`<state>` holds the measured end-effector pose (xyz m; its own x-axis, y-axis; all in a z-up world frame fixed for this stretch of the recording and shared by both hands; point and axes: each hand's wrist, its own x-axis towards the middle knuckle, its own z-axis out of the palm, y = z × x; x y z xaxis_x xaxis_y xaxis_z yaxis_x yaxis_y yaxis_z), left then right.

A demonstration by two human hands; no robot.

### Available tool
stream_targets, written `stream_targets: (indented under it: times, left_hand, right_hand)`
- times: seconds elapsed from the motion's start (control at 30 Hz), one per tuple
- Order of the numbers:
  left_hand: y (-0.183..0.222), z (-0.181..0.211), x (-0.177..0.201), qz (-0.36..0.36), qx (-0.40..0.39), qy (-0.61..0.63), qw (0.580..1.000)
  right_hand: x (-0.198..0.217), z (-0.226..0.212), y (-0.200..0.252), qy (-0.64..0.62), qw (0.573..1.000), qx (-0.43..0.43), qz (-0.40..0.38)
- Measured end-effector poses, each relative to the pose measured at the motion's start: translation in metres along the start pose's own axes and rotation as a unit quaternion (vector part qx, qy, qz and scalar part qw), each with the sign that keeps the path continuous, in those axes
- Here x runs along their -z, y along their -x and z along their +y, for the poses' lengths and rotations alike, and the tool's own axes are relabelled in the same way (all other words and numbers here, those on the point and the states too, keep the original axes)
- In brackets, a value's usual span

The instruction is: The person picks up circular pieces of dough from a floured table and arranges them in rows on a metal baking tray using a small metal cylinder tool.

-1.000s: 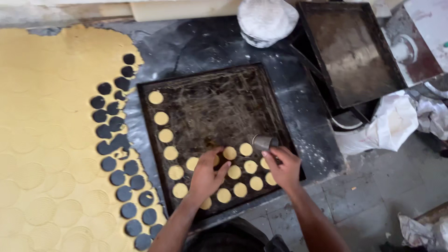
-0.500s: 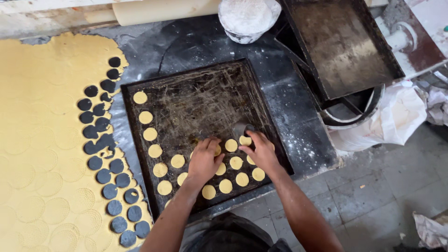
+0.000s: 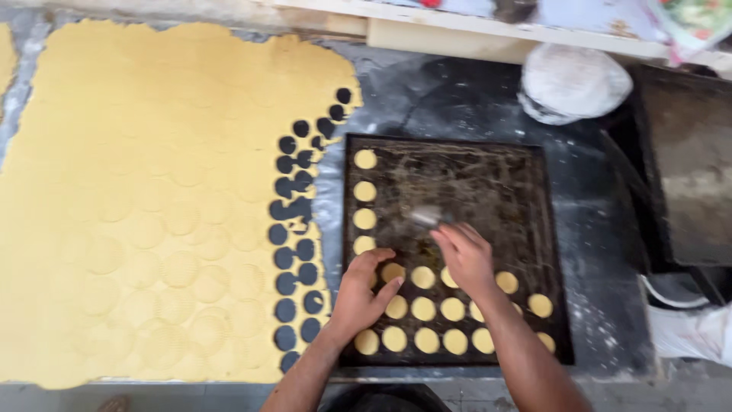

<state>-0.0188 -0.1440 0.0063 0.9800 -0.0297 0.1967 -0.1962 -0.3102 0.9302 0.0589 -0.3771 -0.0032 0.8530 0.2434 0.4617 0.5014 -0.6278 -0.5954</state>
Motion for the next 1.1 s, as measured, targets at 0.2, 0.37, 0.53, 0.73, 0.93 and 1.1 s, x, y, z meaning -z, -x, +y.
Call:
stream_targets:
  times: [0.2, 0.37, 0.53, 0.73, 0.93, 1.1]
  left_hand:
    - [-0.032, -0.037, 0.065, 0.103, 0.083, 0.05, 0.99]
    - [-0.05, -0.059, 0.099, 0.077, 0.087, 0.0, 0.993]
    - [-0.052, -0.067, 0.112, 0.056, 0.072, 0.004, 0.996]
    - [-0.057, -0.062, 0.106, 0.031, 0.085, 0.037, 0.995]
    - [-0.056, -0.061, 0.099, 0.019, 0.031, -0.027, 0.999]
    - [-0.041, -0.051, 0.077, -0.005, -0.032, -0.111, 0.993]
  right_hand:
    - [-0.125, -0.046, -0.134, -0.045, 0.992, 0.107, -0.047]
    - [-0.2, -0.037, -0.21, -0.027, 0.993, 0.089, -0.076]
    - [-0.26, -0.004, -0.245, 0.047, 0.993, 0.072, -0.086]
    - [-0.277, 0.022, -0.273, -0.001, 0.965, -0.172, -0.197]
    - [-0.191, 0.057, -0.255, -0.515, 0.737, -0.388, -0.2]
    - [-0.099, 0.032, -0.118, -0.4, 0.875, -0.258, -0.089]
